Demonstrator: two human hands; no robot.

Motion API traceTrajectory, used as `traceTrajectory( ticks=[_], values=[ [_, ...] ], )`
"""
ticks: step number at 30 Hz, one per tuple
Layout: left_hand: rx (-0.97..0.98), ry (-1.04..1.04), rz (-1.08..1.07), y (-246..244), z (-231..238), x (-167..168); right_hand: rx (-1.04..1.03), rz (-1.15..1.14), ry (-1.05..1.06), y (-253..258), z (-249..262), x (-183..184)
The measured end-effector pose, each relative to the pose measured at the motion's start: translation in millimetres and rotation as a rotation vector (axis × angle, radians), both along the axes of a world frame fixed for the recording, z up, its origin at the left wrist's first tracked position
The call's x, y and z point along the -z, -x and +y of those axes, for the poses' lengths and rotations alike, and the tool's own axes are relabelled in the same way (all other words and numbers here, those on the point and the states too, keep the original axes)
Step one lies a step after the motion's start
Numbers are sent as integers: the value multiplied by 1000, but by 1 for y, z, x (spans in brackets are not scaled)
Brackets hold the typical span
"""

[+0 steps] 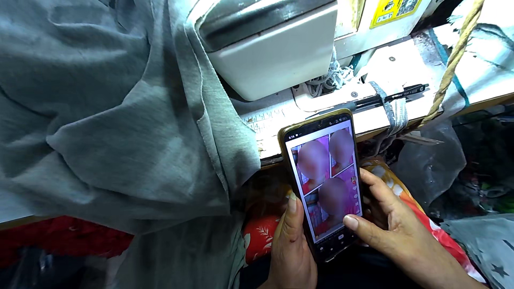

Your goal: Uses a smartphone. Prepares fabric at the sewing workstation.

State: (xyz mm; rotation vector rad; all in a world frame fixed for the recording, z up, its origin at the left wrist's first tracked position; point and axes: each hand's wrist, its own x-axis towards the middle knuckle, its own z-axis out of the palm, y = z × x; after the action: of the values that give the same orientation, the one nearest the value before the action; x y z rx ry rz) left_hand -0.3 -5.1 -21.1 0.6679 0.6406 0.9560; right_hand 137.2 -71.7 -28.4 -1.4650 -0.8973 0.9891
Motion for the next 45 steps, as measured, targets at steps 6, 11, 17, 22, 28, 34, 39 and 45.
traceTrajectory(
  ticks=[6, 11, 17, 22, 28, 34, 39, 45],
  values=[
    [-2, -10, 6, 1, 1, 1, 0, 135, 24, -3, 4, -5],
    [10, 8, 3, 1, 0, 1, 9, 234, 5, -6, 9, -10],
    [34, 11, 32, 0, -3, 1, 74, 87, 115, -3, 17, -8],
    [40, 8, 28, 1, -4, 1, 23, 134, 22, -7, 12, -8],
    [19, -7, 45, 0, -4, 2, 39, 239, 8, -9, 13, -11],
    [17, 6, 61, 0, -4, 0, 49, 260, 16, -8, 14, -12],
    [34, 0, 36, 0, -4, 1, 56, 263, 4, -7, 15, -14],
    [42, -9, 25, 0, -4, 2, 43, 255, -11, -7, 16, -14]
  ],
)
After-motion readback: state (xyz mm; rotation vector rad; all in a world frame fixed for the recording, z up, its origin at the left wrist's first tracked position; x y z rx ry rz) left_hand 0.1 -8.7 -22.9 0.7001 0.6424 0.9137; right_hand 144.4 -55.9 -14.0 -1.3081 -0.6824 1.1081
